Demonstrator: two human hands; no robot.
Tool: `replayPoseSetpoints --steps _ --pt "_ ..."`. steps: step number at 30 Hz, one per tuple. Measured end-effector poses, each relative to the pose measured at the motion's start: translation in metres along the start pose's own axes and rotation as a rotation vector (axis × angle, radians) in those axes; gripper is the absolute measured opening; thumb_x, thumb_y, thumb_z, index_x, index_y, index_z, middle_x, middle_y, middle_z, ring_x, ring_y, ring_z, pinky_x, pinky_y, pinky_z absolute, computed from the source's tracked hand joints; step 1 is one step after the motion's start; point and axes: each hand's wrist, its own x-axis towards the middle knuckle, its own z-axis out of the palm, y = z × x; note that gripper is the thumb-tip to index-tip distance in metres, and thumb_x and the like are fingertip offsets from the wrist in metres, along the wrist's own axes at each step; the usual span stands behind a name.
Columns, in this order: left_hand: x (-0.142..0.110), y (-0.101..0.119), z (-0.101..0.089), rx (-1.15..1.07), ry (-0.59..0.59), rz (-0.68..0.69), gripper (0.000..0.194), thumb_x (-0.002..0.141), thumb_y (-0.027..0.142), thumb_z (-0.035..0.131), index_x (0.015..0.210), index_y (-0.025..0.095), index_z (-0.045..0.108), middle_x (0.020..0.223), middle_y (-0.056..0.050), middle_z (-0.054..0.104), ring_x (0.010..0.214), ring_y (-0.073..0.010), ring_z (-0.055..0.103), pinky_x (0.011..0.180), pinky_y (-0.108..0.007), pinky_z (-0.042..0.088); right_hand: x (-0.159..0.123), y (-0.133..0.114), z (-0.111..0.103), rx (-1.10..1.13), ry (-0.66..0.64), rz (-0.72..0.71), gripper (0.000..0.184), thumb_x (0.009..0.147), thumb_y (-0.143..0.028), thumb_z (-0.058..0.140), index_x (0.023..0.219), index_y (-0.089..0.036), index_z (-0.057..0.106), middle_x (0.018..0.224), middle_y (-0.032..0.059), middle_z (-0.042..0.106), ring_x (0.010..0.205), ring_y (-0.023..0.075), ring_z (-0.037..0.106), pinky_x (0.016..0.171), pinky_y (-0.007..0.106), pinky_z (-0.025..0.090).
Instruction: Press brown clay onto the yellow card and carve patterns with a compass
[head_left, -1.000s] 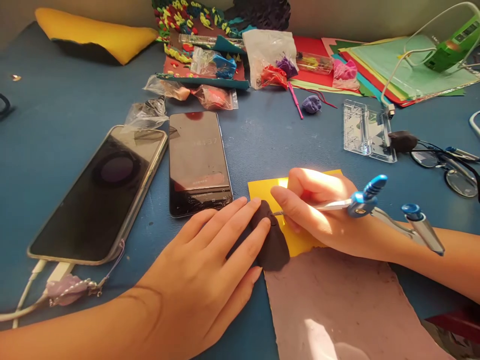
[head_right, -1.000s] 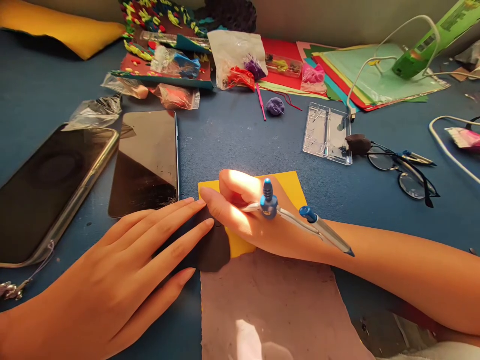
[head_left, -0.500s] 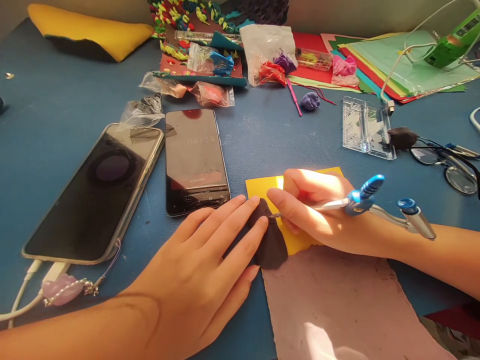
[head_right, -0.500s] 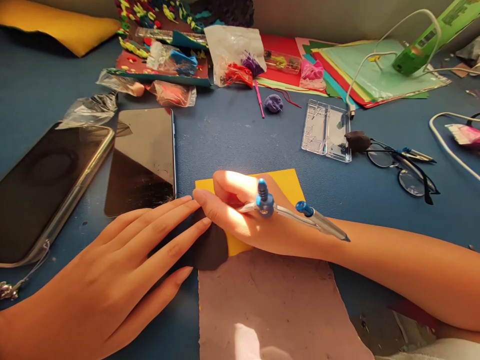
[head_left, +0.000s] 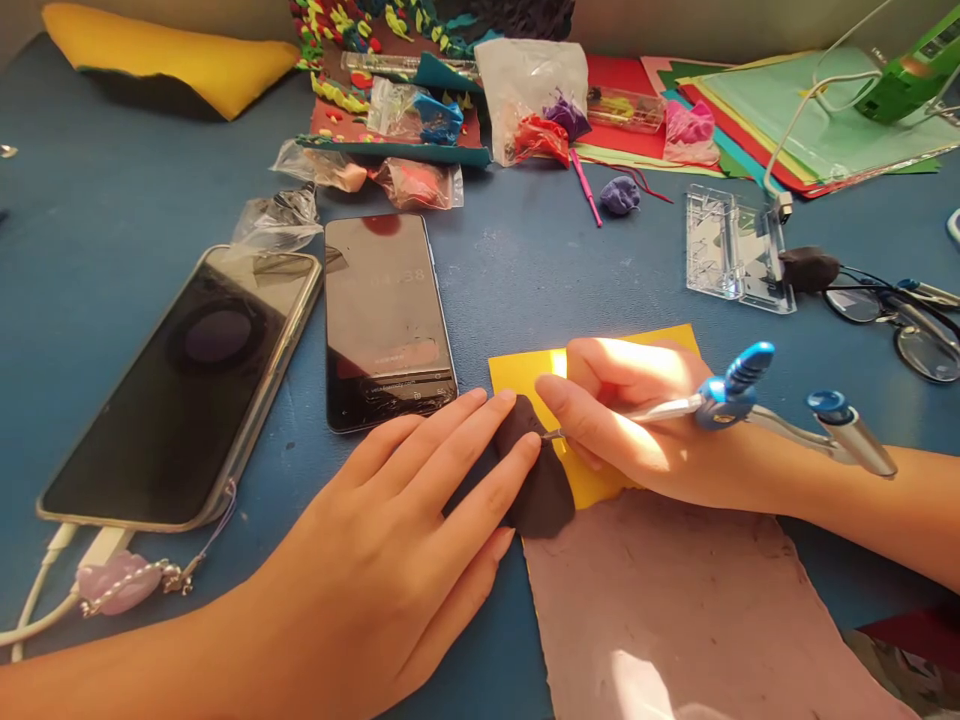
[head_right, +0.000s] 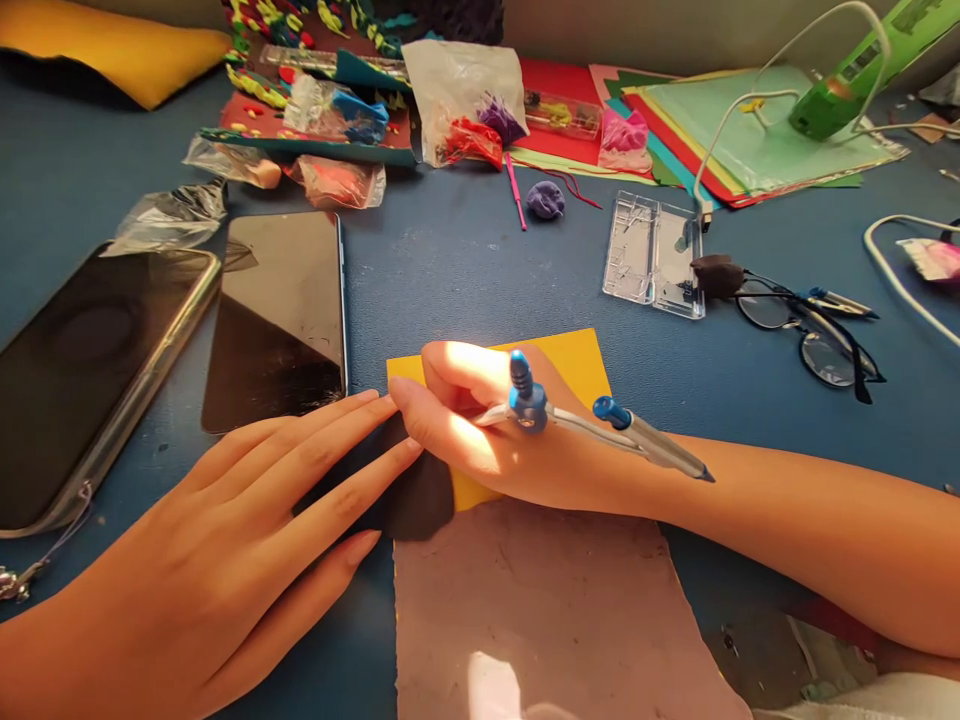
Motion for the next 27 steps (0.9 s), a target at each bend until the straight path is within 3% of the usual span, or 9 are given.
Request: replayPoseSetpoints --steps 8,20,27 --pt "-0.0007 0.0032 -0.0005 -0.004 -0.015 -0.049 0.047 0.092 0.016 0.044 0.138 0.013 0.045 0.147 -0.016 0.044 0.136 -0.0303 0.040 0.106 -0.047 0.038 0.0025 -0.0029 -0.0025 -0.073 -0.005 0.006 0.037 0.090 -0.020 0.045 0.059 -0.021 0.026 0.052 -0.0084 0.028 0.046 0.0050 0.026 0.042 0.021 0.023" --pt "-0.0008 -0.0010 -0.0032 0.023 -0.080 0.012 0.047 0.094 0.018 0.043 0.140 0.011 0.044 0.150 -0.017 0.039 0.137 -0.0301 0.037 0.106 -0.044 0.035 0.0026 0.0030 0.0011 -0.071 0.060 -0.017 0.037 0.090 -0.023 0.044 0.055 -0.022 0.032 0.046 -0.0091 0.036 0.041 0.0041 0.031 0.039 0.020 0.025" --pt "-0.0010 0.0020 -0.0001 -0.014 -0.036 -0.048 0.044 0.095 0.018 0.041 0.138 0.013 0.046 0.150 -0.015 0.040 0.138 -0.0295 0.036 0.107 -0.044 0.032 0.0020 -0.0007 -0.0012 -0.065 0.058 0.016 0.036 0.089 -0.023 0.044 0.055 -0.022 0.030 0.047 -0.0084 0.035 0.042 0.0047 0.030 0.040 0.021 0.025"
